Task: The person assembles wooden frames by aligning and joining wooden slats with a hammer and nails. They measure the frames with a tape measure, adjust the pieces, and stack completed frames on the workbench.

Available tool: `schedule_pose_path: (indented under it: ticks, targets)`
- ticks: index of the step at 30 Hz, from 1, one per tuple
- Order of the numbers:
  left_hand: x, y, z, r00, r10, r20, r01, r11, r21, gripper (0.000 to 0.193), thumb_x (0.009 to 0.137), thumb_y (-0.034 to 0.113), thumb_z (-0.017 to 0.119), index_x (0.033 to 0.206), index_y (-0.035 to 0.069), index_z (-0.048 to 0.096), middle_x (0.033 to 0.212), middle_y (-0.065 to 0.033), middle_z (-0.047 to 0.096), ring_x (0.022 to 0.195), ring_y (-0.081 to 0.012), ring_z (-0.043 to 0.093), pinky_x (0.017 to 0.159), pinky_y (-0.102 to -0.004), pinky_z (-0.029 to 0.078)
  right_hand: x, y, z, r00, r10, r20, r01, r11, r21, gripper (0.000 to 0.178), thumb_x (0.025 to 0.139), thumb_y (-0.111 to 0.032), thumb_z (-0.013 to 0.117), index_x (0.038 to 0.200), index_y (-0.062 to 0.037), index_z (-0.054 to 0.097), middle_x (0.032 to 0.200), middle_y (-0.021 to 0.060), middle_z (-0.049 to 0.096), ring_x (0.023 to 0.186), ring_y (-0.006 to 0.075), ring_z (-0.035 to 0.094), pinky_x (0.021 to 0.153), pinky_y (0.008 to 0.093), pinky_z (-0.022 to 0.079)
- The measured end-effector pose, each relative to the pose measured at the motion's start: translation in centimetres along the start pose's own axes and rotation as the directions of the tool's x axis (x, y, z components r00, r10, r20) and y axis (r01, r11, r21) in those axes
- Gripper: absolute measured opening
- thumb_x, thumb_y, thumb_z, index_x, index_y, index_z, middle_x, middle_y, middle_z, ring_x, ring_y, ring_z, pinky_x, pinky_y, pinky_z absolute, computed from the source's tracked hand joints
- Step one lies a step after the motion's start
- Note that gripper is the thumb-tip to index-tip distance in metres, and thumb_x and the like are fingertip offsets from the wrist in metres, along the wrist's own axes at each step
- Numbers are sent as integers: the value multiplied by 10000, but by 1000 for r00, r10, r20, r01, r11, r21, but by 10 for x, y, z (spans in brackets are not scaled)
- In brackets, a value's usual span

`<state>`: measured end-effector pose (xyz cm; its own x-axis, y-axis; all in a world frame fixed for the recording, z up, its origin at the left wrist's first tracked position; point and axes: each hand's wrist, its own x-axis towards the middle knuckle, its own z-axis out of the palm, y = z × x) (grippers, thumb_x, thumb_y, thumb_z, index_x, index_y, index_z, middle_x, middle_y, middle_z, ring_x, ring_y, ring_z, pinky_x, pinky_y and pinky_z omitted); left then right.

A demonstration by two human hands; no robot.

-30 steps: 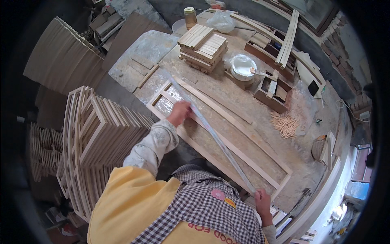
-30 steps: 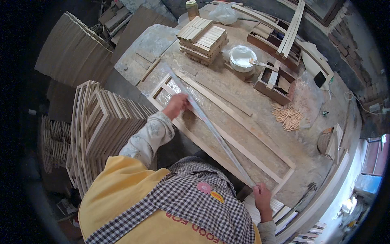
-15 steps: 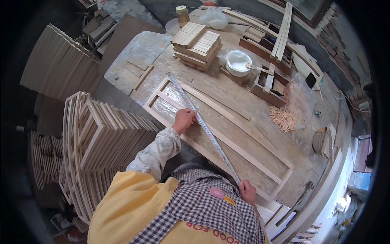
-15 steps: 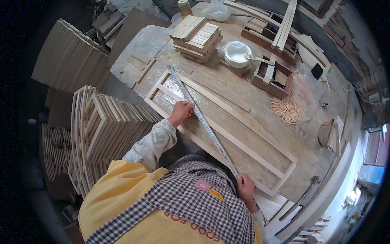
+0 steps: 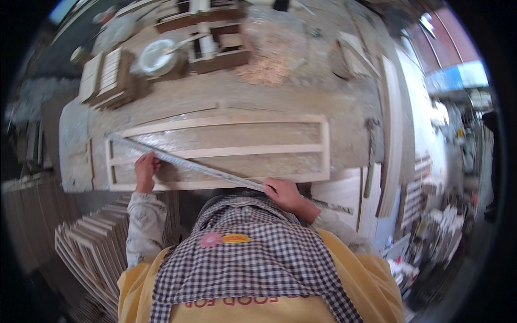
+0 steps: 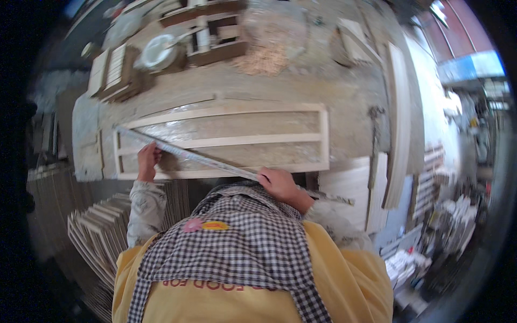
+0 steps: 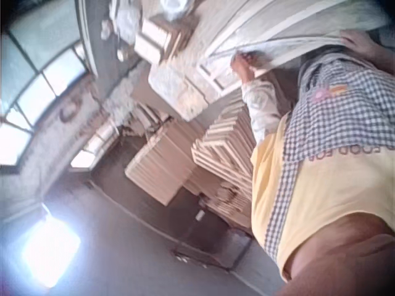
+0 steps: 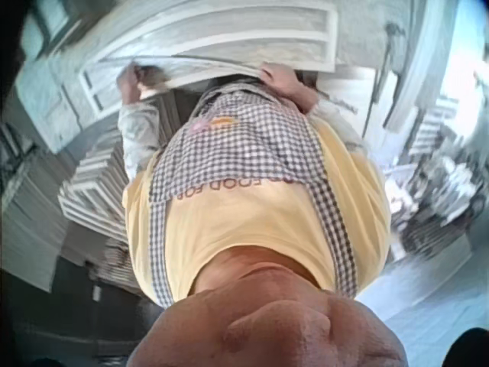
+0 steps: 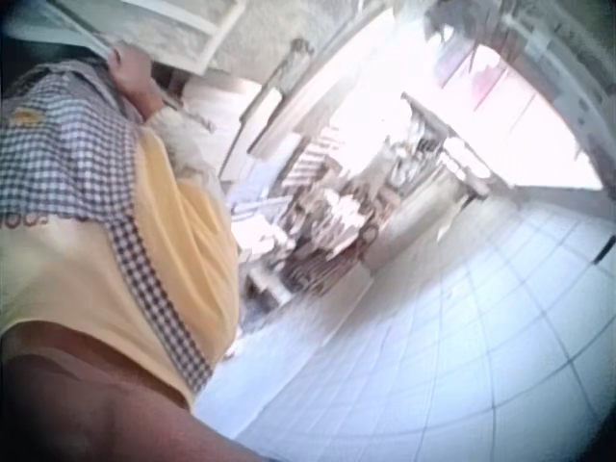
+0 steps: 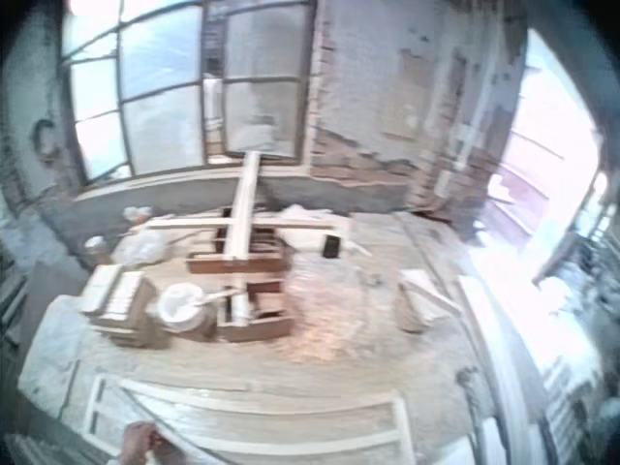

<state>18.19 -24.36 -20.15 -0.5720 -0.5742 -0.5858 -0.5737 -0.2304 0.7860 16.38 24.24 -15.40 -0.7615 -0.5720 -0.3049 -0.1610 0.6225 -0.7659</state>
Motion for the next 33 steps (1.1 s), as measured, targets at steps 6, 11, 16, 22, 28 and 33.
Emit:
schedule_pose_path:
  ticks: [6,11,16,22,28,33]
  targets:
    - [8,0,-8,998,37,43,-41,995,93,331,972,404,691,842,105,633,703,-7,624,569,-103,578,501,-252,447,-9,-6,-5,998,18,-67,-21,998,-53,284,995,-362,538,981,-93,629,870,175,682,834,416,655,715,529,501]
    - [-8,8,-2,998,54,25,-57,990,128,384,980,468,667,858,106,622,699,17,586,611,-89,548,530,-248,432,-49,17,-40,979,102,-174,-133,976,-173,318,932,-420,644,1008,-111,658,897,138,704,864,369,675,762,500,514]
    - [-10,6,4,995,99,22,-101,982,158,422,976,502,662,868,99,593,737,9,569,634,-86,524,539,-244,431,-100,59,-91,933,245,-262,-291,944,-154,359,864,-399,742,1056,-116,632,894,101,712,878,327,685,814,462,509]
    - [-15,9,6,993,115,17,-116,974,193,456,947,538,685,904,97,578,739,8,522,646,-92,515,553,-239,434,-119,100,-117,885,199,-421,-246,967,-60,298,855,-232,740,1069,-94,585,864,109,719,806,336,699,758,439,524]
    - [-16,16,11,995,103,6,-101,966,238,472,926,551,704,891,100,566,731,9,509,637,-95,501,565,-241,435,-109,122,-119,893,192,-407,-176,981,77,157,863,-126,675,995,-53,632,818,119,716,766,308,713,687,398,538]
    - [-16,15,12,995,95,-26,-86,966,242,470,917,551,716,878,108,561,716,14,496,638,-100,497,569,-246,426,-107,125,-120,896,263,-357,-213,962,173,113,869,-112,673,945,-31,660,797,112,707,719,260,699,671,353,528]
